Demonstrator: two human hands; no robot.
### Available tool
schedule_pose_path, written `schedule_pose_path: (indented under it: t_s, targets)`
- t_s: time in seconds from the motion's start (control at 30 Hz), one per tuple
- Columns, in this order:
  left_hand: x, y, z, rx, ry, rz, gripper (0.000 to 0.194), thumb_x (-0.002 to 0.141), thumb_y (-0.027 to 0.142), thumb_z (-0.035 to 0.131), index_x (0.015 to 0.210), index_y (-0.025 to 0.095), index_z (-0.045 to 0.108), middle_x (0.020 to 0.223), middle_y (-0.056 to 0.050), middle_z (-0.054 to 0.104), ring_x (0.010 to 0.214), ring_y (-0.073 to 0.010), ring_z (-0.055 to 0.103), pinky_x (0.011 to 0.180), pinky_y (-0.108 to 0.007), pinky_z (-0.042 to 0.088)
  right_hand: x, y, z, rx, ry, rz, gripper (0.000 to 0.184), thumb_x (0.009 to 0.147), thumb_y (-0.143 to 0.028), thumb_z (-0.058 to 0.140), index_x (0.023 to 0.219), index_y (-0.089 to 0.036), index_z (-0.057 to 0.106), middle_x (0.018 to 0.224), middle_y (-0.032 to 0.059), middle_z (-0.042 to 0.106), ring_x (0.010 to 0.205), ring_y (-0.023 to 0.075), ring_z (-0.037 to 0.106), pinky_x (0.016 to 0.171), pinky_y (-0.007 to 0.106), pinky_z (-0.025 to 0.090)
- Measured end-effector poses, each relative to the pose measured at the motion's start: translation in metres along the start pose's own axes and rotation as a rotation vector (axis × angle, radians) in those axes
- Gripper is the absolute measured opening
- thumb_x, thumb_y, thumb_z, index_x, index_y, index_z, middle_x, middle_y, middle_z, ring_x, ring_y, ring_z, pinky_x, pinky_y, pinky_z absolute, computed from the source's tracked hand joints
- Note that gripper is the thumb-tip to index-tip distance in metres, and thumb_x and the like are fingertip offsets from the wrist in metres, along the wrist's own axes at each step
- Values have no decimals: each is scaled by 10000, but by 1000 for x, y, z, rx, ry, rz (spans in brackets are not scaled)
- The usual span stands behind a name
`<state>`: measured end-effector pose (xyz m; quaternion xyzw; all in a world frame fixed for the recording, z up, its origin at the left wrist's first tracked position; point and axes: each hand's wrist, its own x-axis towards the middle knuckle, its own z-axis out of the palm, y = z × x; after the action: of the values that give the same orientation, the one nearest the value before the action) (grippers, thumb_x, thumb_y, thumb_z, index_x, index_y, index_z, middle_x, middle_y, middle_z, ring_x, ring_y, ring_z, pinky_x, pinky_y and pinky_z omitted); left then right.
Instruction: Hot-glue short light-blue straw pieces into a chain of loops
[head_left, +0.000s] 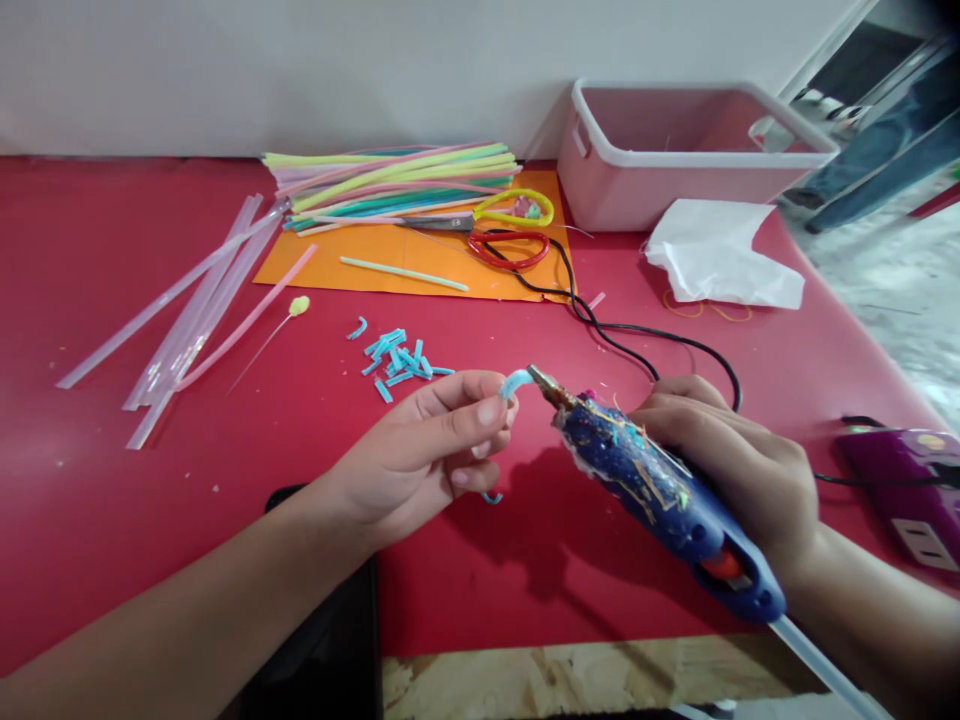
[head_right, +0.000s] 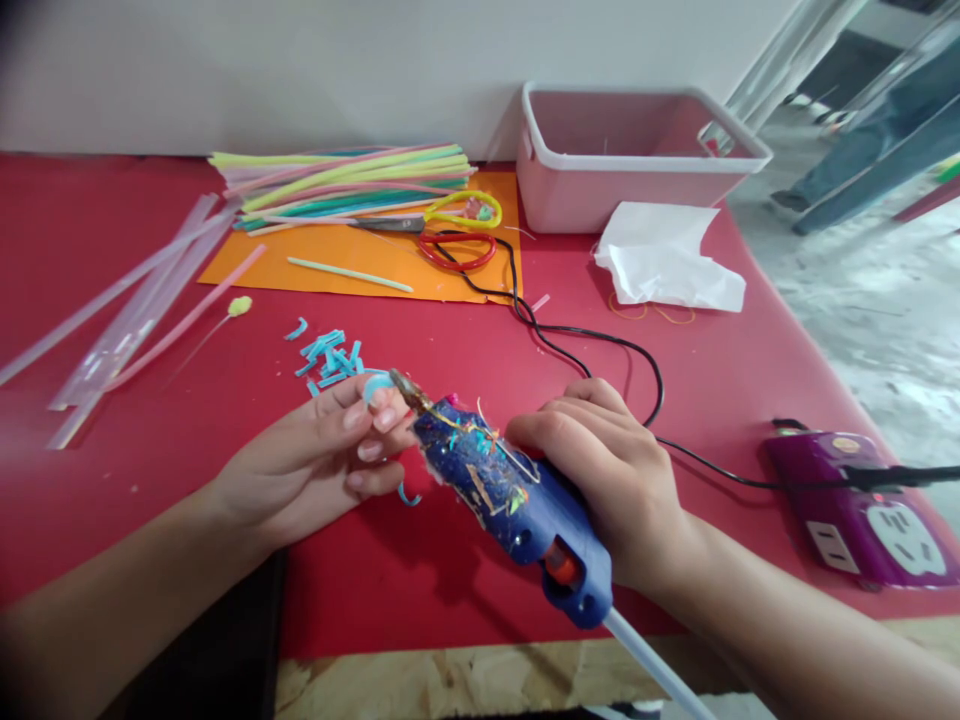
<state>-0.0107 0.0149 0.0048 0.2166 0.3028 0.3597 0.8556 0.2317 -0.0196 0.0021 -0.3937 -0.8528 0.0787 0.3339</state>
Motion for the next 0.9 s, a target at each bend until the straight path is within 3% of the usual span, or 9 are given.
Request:
schedule_pose_path:
  t_s: [0.57, 0.77, 0.9]
  targets:
    - [0, 0, 0, 11, 5, 8, 245, 700, 255, 892, 742, 144, 678, 698, 29, 520, 547, -32, 407, 462, -115, 346, 1, 2, 3, -29, -27, -22, 87, 960, -190, 468, 998, -219, 541, 675, -30, 602, 581, 143, 550, 729, 358, 448]
    - [2, -1, 4, 94, 101, 126, 239, 678, 244, 894, 701, 149, 677, 640, 43, 495, 529, -36, 374, 442, -124, 307, 0, 4, 0, 7, 12, 3, 77, 950, -172, 501, 982, -210, 560, 694, -31, 600, 579, 128, 564, 747, 367, 442]
    - [2, -3, 4, 155, 163, 164, 203, 672, 247, 893, 738, 181, 713, 579, 59, 519, 497, -34, 407, 445, -131, 311, 1, 5, -1, 1, -17, -52, 75, 970, -179, 484, 968, -199, 556, 707, -26, 628, 586, 122, 603, 777, 376, 441]
